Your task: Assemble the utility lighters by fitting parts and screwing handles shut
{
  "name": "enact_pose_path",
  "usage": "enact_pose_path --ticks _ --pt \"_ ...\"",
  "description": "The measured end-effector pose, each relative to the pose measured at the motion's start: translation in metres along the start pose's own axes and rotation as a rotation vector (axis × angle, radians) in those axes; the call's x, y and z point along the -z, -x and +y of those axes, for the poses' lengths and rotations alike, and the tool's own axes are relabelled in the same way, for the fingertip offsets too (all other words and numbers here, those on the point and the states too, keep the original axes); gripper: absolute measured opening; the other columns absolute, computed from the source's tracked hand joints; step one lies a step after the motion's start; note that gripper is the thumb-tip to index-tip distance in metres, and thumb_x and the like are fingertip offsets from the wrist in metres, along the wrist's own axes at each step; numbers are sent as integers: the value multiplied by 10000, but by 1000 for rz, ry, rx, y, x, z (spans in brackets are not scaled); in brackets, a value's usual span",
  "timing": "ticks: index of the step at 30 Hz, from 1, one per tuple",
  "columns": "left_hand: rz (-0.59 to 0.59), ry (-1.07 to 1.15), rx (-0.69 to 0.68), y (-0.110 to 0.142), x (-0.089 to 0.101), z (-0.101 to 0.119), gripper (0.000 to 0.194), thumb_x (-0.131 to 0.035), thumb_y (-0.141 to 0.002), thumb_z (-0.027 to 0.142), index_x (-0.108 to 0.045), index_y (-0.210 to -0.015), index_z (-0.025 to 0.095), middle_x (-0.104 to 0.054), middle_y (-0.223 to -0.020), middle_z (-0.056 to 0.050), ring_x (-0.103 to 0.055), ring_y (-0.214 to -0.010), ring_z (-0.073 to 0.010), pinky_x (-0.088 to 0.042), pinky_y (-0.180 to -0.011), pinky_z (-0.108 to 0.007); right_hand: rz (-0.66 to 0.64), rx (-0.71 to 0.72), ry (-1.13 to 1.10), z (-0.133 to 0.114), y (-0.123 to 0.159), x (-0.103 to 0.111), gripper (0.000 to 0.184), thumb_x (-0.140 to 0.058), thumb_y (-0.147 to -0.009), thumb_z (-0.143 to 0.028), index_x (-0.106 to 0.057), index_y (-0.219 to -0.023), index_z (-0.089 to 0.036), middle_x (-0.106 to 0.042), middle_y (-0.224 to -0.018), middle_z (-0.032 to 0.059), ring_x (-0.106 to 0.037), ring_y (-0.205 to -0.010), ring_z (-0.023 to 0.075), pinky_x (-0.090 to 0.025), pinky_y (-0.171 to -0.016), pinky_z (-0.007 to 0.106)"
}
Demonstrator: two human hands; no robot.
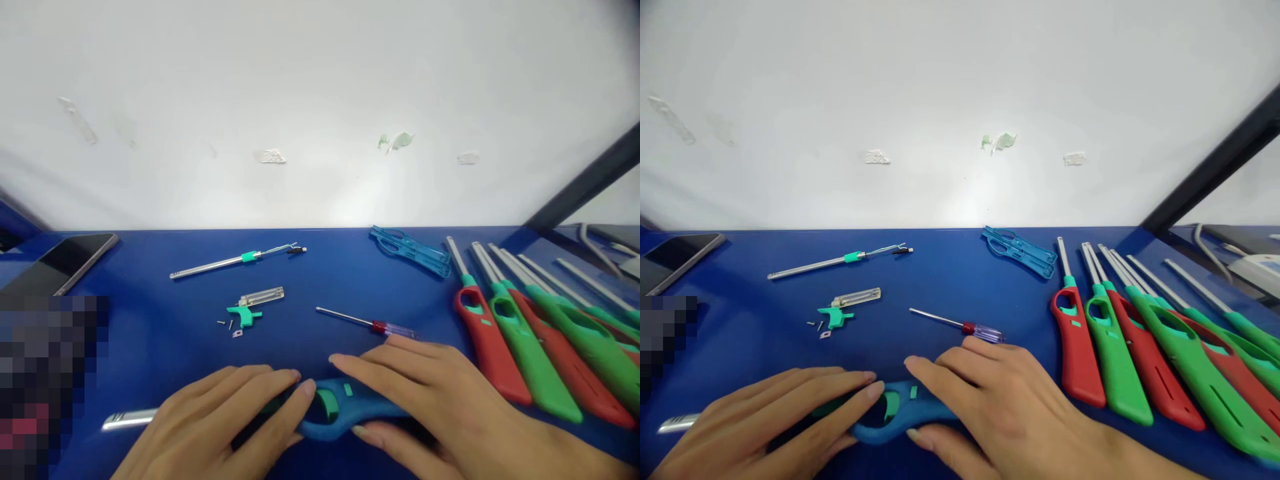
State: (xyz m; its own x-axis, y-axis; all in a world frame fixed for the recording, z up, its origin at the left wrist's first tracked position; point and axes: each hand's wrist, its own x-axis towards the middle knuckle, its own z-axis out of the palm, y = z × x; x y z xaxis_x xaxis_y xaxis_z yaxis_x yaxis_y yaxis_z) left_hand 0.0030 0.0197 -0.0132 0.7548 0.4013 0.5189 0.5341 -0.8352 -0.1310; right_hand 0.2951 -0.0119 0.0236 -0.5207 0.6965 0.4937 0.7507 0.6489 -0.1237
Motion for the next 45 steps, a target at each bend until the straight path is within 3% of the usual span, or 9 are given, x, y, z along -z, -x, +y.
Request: enact_pose_path --ticks 5,10,12,16,23,28,37,41,45 --pt "4 140 24 -19 8 -1 276 -500 -1079 254 -682 -1287 255 -767 -1152 7 -722 -1033 -119 -550 -972 -265 7 16 -2 3 1 -6 423 -352 -1144 -463 -729 -1255 -308 -818 -1091 -49 -784 -983 136 -578 -1025 249" --pt "36 171 180 -22 19 -18 226 -535 -998 139 -649 -1153 256 -703 -992 11 -638 -925 -122 -516 -837 -261 -136 -53 -56 6 6 -8 324 -512 -1086 -509 -670 -1344 -394 -763 -1198 -45 -727 -1137 216 -563 -1070 433" --pt "13 60 253 -20 21 -32 121 -548 -1013 211 -658 -1025 258 -679 -916 16 -588 -873 -155 -491 -788 -306 -172 -81 -93 11 6 -5 343 -559 -1064 -509 -647 -1373 -386 -735 -1245 -13 -693 -1181 245 -554 -1049 471" --pt "-61 -48 371 -15 21 -54 206 -513 -1034 377 -692 -1003 279 -700 -929 -4 -594 -897 -240 -466 -791 -419 -150 -161 -109 27 1 0 276 -467 -1111 -346 -648 -1317 -314 -702 -1245 38 -659 -1151 234 -508 -1025 482" --pt "-155 -96 434 -7 13 -66 352 -422 -1034 512 -733 -1023 347 -769 -983 2 -699 -917 -287 -511 -619 -397 -186 -364 -16 48 -7 -4 230 -503 -1095 -404 -673 -1152 -259 -672 -1134 64 -634 -1048 272 -499 -921 471" --pt "-168 -95 442 -8 12 -68 500 -312 -1034 579 -736 -979 320 -756 -937 66 -748 -864 -202 -585 -664 -331 -232 -366 -63 51 -7 -6 171 -516 -1090 -344 -630 -1022 -235 -651 -1000 49 -616 -910 239 -498 -808 401" --pt "-129 -54 447 -17 16 -62 398 -339 -1051 511 -646 -923 292 -727 -875 7 -748 -685 -199 -550 -537 -307 -171 -442 -243 35 -6 7 239 -317 -1150 -372 -532 -1149 -266 -659 -987 12 -655 -863 177 -536 -782 316" --pt "-82 -44 456 -23 22 -56 312 -429 -1039 515 -626 -988 278 -667 -706 66 -637 -476 -125 -450 -434 -228 -323 -481 -295 25 -3 11 425 -673 -949 -644 -623 -1257 -356 -679 -1236 12 -664 -1132 261 -560 -939 389" --pt "-14 -13 442 -25 27 -45 304 -420 -1056 522 -616 -1015 293 -522 -548 106 -469 -347 -69 -358 -370 -188 -407 -452 -333 20 -4 8 228 -815 -883 -502 -717 -1035 -363 -677 -1031 -28 -680 -996 223 -561 -858 349"
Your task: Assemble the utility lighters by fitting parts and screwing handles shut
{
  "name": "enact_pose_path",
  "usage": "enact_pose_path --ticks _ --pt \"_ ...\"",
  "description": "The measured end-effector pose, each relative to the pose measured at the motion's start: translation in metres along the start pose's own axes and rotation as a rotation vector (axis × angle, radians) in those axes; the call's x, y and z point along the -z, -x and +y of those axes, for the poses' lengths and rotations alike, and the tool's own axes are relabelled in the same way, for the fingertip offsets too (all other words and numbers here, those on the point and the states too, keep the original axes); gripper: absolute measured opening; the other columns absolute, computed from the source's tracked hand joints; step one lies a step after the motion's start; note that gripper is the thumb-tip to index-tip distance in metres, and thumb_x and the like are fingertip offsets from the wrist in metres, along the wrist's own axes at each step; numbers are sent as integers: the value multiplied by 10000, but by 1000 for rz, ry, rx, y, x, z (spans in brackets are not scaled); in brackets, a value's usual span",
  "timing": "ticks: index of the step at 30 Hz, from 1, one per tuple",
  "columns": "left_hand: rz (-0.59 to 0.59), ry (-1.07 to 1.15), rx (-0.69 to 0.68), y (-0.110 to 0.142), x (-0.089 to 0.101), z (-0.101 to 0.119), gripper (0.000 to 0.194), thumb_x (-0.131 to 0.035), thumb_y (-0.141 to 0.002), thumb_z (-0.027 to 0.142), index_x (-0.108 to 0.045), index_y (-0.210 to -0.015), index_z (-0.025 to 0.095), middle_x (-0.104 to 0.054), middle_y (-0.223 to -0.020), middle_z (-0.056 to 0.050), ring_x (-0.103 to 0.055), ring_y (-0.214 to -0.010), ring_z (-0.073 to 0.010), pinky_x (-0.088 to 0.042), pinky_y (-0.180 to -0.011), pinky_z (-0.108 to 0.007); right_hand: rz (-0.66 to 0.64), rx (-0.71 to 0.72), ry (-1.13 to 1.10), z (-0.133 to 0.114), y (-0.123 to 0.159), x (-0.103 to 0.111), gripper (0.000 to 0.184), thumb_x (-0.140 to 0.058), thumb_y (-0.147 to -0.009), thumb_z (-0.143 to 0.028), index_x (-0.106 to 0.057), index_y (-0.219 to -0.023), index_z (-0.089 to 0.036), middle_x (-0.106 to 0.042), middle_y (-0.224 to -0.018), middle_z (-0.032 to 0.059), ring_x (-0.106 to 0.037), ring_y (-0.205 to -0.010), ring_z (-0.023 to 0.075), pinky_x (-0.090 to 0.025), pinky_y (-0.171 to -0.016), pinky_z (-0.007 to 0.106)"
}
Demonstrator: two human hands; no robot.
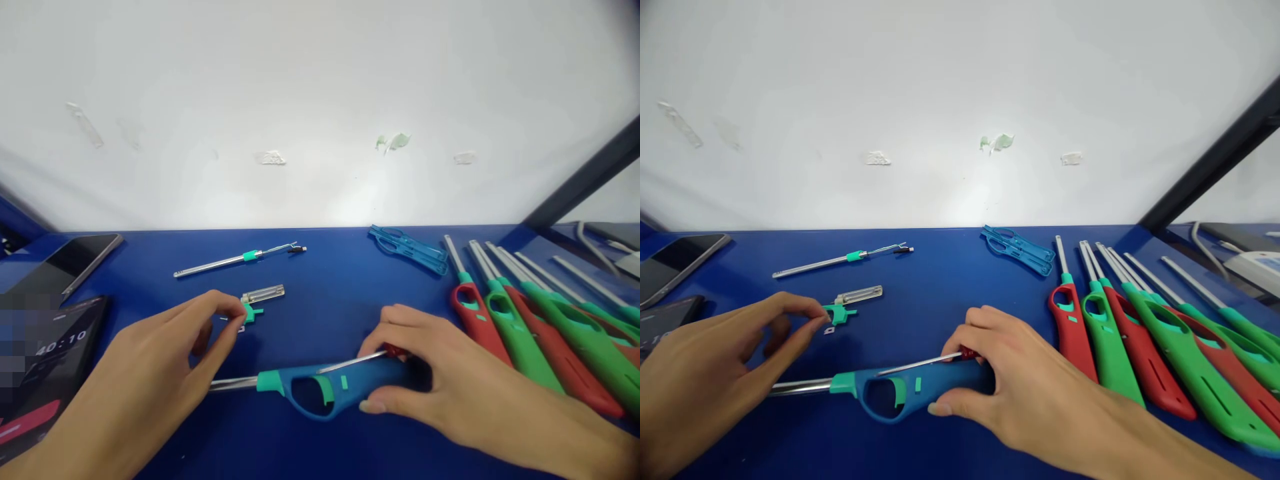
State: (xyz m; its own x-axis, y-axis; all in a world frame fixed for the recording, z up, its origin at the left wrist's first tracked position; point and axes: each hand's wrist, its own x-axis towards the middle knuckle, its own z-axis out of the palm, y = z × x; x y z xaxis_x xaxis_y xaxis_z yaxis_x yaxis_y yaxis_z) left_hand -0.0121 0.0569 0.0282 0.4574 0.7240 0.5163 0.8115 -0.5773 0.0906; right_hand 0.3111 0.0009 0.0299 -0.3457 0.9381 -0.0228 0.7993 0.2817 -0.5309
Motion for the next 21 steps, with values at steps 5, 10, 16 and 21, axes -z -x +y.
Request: enact_pose_path --ticks 5,10,16,21 --pt "86 52 -29 5 3 16 247 -470 -1070 471 -649 -1119 307 -678 -819 79 -565 -515 -59 -514 -612 -175 158 180 9 -6 1 -3 210 -874 -853 -322 -696 -951 -270 -619 -864 -31 -649 -799 162 -528 -698 281" --pt "171 83 -172 8 2 22 236 -535 -1063 283 -640 -1275 285 -730 -1093 63 -719 -810 -51 -528 -803 -167 321 266 2 -13 3 -9 286 -920 -790 -231 -681 -943 -262 -638 -804 -60 -633 -726 130 -487 -604 231" --pt "-8 -83 -320 33 -9 13 405 -427 -1091 202 -512 -1484 251 -717 -1221 3 -723 -941 -100 -566 -780 -197 360 278 53 -10 5 -17 251 -831 -832 -162 -671 -985 -282 -624 -745 -72 -606 -647 140 -470 -576 251" --pt "-74 -145 -317 39 -17 12 391 -375 -1102 238 -496 -1470 287 -700 -1192 -12 -712 -781 -109 -568 -697 -241 341 328 82 -13 8 -22 114 -669 -1023 -411 -666 -1079 -312 -731 -858 -46 -714 -762 168 -553 -681 272"
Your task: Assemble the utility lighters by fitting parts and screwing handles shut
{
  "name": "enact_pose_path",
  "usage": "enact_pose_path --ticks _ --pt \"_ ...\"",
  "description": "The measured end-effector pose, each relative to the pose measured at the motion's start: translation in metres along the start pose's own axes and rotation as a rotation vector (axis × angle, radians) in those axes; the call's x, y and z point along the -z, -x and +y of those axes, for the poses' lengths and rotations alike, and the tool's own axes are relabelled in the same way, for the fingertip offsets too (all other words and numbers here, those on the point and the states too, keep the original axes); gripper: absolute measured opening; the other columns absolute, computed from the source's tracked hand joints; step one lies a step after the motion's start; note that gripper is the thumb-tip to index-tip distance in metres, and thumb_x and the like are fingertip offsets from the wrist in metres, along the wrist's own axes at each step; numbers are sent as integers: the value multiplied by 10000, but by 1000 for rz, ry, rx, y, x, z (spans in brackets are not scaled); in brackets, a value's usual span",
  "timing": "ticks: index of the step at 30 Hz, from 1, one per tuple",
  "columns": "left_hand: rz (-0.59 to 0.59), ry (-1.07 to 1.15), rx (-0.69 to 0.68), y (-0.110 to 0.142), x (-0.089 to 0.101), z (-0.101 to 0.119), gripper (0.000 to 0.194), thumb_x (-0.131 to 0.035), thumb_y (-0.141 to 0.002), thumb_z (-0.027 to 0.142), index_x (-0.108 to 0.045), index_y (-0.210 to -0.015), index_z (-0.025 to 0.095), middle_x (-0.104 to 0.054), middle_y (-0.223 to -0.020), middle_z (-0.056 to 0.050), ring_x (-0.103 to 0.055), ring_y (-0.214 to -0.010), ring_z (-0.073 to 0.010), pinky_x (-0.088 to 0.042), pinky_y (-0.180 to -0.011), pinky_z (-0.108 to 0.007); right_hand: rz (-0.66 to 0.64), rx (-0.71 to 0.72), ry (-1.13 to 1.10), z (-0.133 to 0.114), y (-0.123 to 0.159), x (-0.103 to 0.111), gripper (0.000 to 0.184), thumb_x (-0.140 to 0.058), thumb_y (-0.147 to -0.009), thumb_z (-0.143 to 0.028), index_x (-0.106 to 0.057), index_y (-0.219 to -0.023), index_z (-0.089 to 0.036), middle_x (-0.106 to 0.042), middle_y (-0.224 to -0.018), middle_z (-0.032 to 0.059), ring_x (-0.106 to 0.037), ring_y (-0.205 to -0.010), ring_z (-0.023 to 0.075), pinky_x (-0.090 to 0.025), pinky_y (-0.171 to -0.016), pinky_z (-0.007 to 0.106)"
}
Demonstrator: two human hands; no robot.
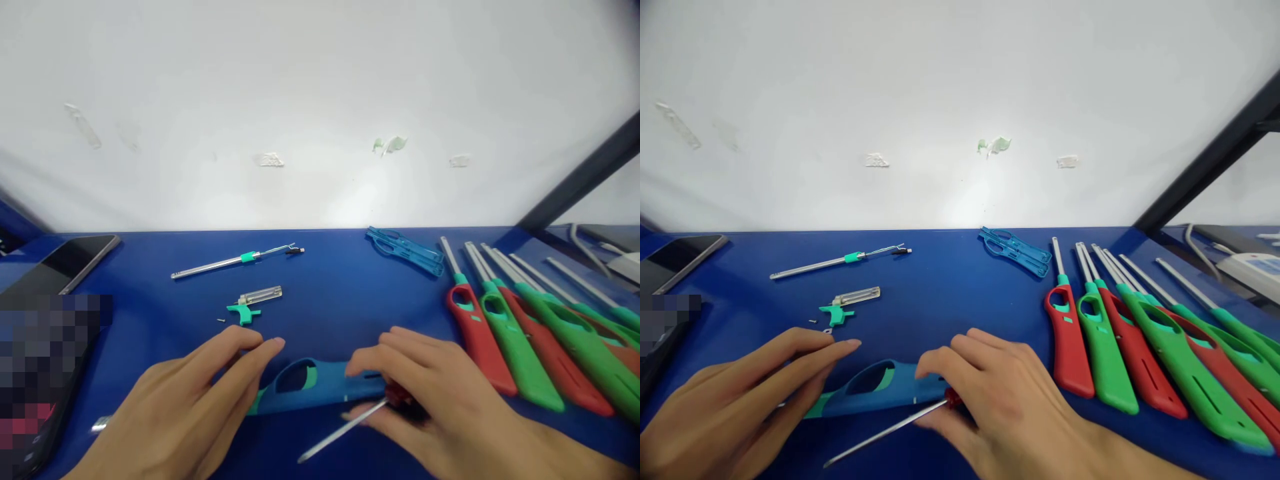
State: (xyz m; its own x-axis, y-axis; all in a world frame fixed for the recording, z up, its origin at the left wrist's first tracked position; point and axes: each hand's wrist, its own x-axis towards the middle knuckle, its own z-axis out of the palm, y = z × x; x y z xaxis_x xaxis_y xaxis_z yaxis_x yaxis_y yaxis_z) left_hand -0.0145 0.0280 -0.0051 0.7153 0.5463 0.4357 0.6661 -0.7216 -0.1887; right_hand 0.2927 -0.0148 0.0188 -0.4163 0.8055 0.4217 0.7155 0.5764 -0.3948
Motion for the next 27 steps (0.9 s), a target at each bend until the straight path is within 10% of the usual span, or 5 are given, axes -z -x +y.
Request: enact_pose_path --ticks 9,15,27 --pt "80 181 80 -19 2 8 275 -392 -1126 317 -585 -1310 252 -684 -1128 1 -718 -745 -73 -518 -605 -225 -36 -237 -209 -7 -4 16 57 -537 -1053 -333 -546 -1090 -292 -692 -870 -20 -704 -739 149 -583 -619 215" --pt "149 185 66 -10 6 15 277 -495 -1078 215 -625 -1316 273 -671 -1216 23 -676 -897 -36 -514 -845 -157 -69 -466 -529 4 -14 23 165 -598 -1051 -438 -579 -982 -289 -554 -799 -45 -532 -675 116 -476 -557 189" --pt "271 427 163 -43 18 42 230 -554 -1035 189 -670 -1220 261 -760 -1016 53 -732 -827 -21 -538 -742 -89 259 -208 -599 4 -11 38 248 -540 -1099 -414 -710 -952 -308 -590 -689 -52 -543 -551 69 -429 -480 140"
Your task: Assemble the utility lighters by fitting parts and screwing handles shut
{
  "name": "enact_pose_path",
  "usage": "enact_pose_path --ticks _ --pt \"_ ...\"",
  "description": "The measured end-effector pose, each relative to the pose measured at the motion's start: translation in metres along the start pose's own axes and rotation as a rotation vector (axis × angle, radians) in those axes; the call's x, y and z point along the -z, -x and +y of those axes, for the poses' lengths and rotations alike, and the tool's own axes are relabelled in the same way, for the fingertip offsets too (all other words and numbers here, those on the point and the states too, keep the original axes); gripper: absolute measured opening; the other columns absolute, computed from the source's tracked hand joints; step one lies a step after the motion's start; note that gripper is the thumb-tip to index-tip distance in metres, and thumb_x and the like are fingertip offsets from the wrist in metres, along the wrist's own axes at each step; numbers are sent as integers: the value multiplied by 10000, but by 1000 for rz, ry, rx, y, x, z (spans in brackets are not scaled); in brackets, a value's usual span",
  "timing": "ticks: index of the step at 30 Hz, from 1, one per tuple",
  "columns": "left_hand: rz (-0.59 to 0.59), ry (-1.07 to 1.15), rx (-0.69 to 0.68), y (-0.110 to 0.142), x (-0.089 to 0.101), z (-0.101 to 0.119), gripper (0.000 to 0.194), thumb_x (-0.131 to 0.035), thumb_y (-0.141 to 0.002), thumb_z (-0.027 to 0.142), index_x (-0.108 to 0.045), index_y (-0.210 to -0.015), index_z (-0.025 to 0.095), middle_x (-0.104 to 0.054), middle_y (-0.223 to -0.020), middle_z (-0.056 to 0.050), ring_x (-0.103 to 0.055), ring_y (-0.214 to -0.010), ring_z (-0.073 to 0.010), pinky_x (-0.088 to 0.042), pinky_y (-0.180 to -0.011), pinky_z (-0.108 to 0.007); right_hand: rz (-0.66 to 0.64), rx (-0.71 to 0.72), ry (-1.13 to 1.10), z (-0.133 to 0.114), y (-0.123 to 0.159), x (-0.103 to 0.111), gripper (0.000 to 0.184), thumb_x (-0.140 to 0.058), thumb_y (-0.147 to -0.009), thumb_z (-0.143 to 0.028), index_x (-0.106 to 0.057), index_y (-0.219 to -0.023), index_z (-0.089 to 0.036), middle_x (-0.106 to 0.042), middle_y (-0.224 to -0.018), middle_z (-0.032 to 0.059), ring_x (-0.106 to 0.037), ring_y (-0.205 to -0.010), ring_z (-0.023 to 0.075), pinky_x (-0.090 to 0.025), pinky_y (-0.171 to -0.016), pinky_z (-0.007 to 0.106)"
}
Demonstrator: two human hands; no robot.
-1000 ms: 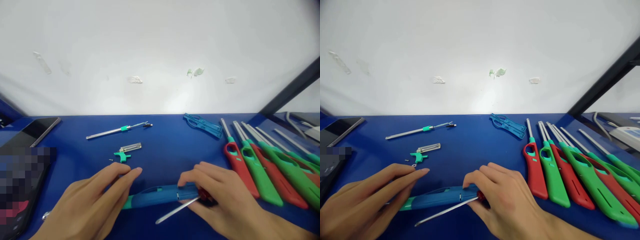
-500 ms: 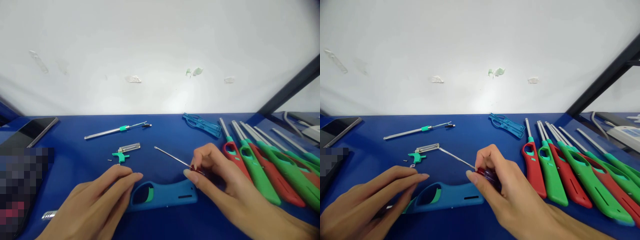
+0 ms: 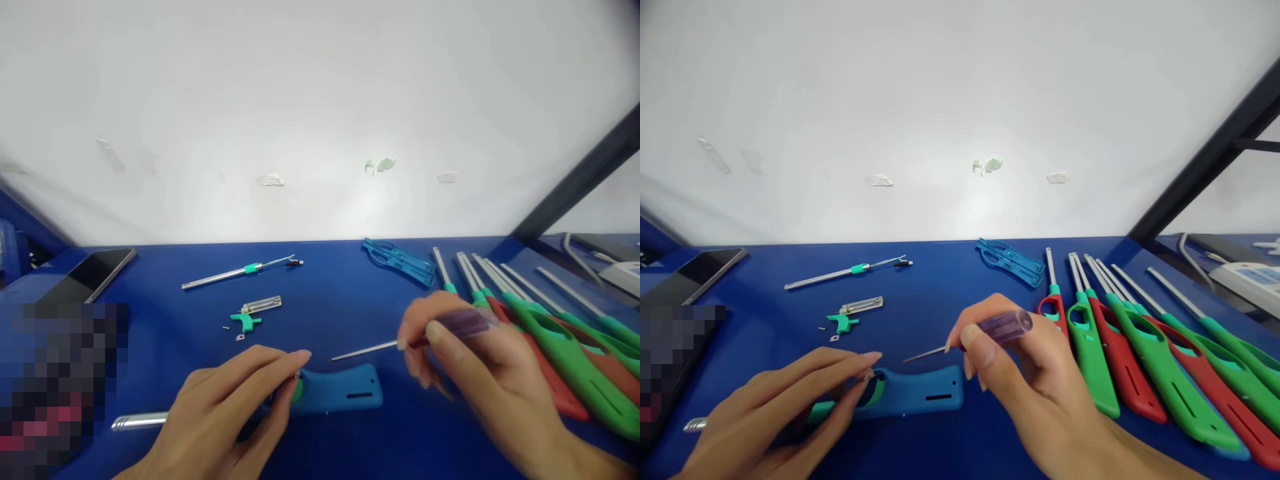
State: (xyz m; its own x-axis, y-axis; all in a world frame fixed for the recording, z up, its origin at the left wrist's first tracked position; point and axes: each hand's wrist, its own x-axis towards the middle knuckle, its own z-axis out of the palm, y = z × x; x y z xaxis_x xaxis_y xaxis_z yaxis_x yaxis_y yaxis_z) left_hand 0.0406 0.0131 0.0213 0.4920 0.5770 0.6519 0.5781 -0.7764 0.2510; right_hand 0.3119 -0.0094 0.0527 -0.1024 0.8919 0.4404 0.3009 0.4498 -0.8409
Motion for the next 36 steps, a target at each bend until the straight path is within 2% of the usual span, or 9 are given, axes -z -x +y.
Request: enact_pose_path --ticks 6,12,24,36 --pt "27 77 -37 -21 -13 14 288 -584 -999 119 -680 -1240 242 -766 -1037 45 -721 -799 -8 -529 -710 -76 -26 84 -46 2 2 5 290 -498 -1120 -366 -662 -902 -267 -605 -771 -49 -567 -624 67 -452 -552 174" --pt "33 166 -56 -38 -30 22 203 -622 -962 108 -727 -1100 213 -749 -943 37 -688 -781 -31 -552 -721 -109 -42 91 -90 7 -2 9 269 -500 -1124 -345 -647 -915 -262 -596 -803 -66 -560 -655 53 -448 -585 176" --pt "43 226 -46 -30 -34 22 214 -646 -950 83 -725 -1090 223 -745 -907 39 -621 -760 -69 -556 -684 -185 -84 88 -92 7 2 7 216 -530 -1115 -346 -642 -945 -273 -620 -805 -69 -574 -667 58 -463 -603 161" --pt "44 195 -71 -30 -35 22 235 -647 -952 85 -717 -1143 201 -751 -913 36 -617 -752 -69 -552 -671 -186 -117 100 -34 6 1 9 206 -513 -1115 -369 -636 -972 -287 -606 -771 -61 -573 -651 84 -472 -591 194"
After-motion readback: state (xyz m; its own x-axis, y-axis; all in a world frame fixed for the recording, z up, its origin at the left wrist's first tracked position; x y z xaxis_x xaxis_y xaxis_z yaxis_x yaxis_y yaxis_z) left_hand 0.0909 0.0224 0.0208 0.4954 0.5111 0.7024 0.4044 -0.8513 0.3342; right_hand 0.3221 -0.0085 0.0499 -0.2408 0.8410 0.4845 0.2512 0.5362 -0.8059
